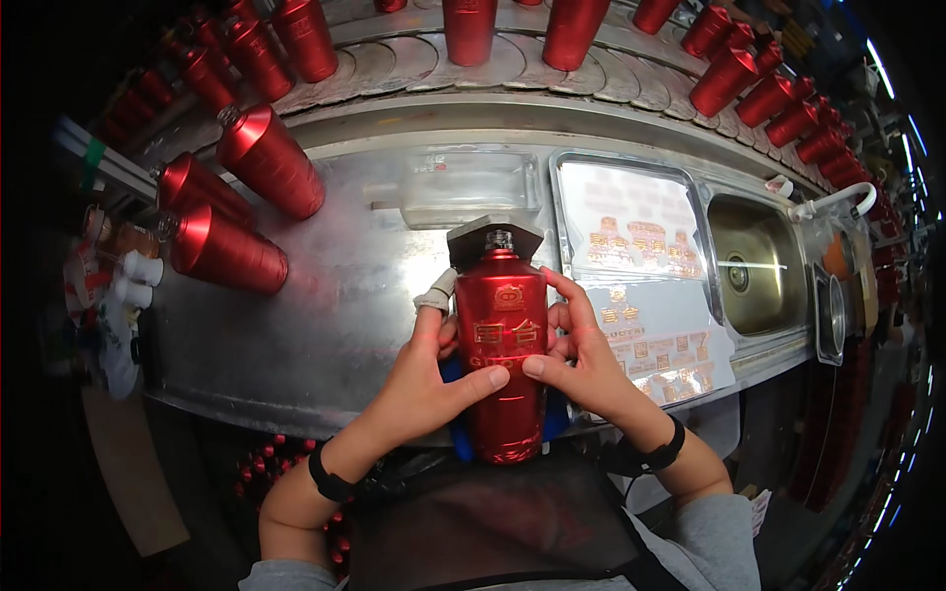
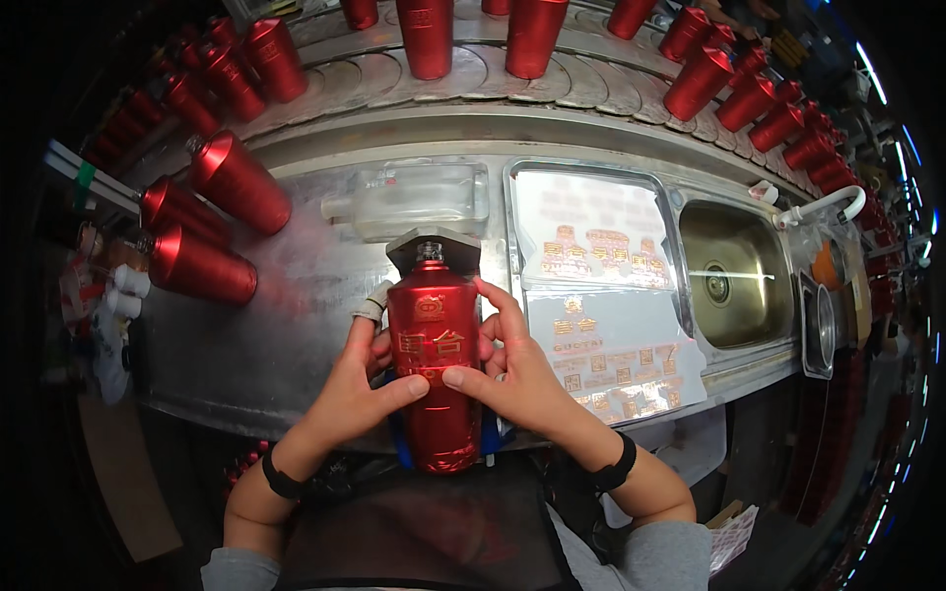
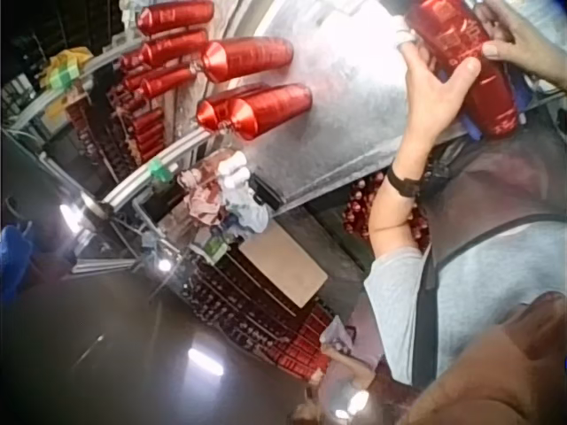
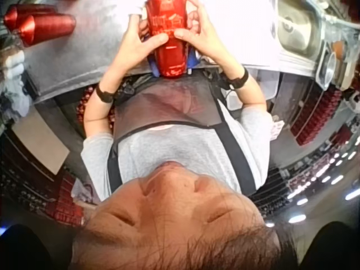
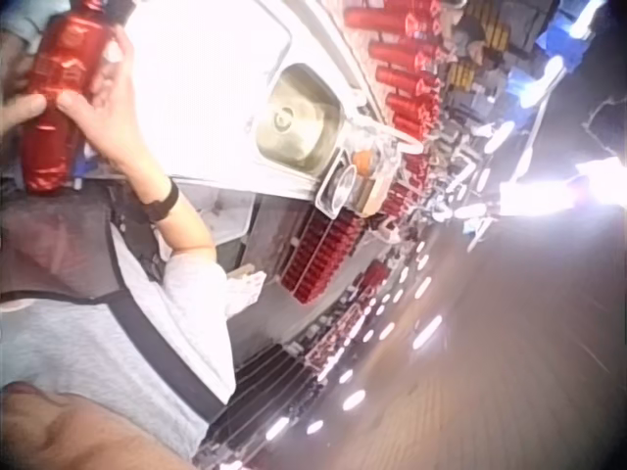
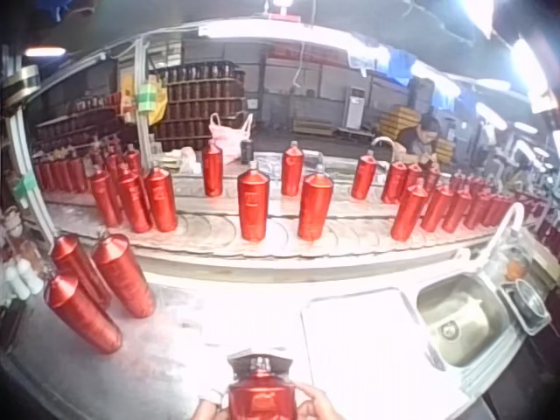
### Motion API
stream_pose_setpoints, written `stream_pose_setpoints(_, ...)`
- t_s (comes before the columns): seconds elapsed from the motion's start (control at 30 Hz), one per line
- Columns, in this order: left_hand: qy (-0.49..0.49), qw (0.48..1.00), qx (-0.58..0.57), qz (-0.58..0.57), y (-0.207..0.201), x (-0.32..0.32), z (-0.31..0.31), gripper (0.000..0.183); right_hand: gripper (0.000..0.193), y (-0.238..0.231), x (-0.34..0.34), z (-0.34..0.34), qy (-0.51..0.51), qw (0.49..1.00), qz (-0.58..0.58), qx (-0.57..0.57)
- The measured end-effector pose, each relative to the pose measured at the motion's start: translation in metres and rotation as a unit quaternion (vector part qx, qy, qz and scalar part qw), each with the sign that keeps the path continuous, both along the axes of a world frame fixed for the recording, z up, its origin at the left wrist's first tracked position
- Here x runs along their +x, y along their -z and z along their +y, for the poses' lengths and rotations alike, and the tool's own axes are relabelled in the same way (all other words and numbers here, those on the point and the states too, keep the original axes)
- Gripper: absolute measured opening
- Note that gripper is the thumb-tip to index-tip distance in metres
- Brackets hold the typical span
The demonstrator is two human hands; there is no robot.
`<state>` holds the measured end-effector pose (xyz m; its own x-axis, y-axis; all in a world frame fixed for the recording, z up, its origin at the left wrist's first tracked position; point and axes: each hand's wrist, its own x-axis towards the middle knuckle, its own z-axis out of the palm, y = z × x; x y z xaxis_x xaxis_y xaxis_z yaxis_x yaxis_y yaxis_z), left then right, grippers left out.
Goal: The person wipes a red bottle with a cloth and applies several adhesive labels to the side and bottom of the bottle. The person then places the finished bottle into a large cluster of other red bottles on the floor.
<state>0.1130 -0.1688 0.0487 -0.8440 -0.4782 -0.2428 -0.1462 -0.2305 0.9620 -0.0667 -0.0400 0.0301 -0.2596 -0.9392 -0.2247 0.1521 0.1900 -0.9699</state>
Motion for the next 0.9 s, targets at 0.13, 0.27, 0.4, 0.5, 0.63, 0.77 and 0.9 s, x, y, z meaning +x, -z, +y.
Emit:
stream_pose_setpoints(0.13, -0.009, 1.000, 0.008, -0.010, 0.008, 0.001, -0.001, 0.096, 0.093, -0.001, 0.001, 0.000, 0.007, 1.000, -0.016, -0.005)
stream_pose_setpoints(0.27, -0.005, 1.000, 0.002, 0.002, 0.010, 0.003, -0.002, 0.093, 0.089, 0.005, -0.002, 0.001, -0.002, 0.999, -0.033, -0.028)
stream_pose_setpoints(0.4, -0.014, 1.000, 0.008, 0.015, 0.002, -0.001, 0.000, 0.094, 0.084, 0.006, -0.006, 0.005, -0.011, 0.996, -0.085, -0.032)
stream_pose_setpoints(0.5, -0.019, 1.000, -0.001, 0.005, -0.002, -0.005, 0.003, 0.094, 0.081, 0.006, -0.006, 0.005, -0.019, 0.995, -0.093, -0.037)
stream_pose_setpoints(0.63, -0.017, 1.000, 0.008, 0.003, 0.001, -0.002, 0.003, 0.094, 0.077, 0.007, -0.008, 0.007, -0.027, 0.993, -0.105, -0.044)
stream_pose_setpoints(0.77, -0.017, 1.000, 0.009, 0.010, 0.005, 0.000, 0.002, 0.093, 0.073, -0.001, -0.013, 0.009, -0.034, 0.991, -0.131, -0.007)
stream_pose_setpoints(0.9, -0.036, 0.998, 0.040, 0.032, 0.005, -0.001, 0.004, 0.093, 0.074, -0.002, -0.011, 0.008, -0.028, 0.991, -0.127, -0.013)
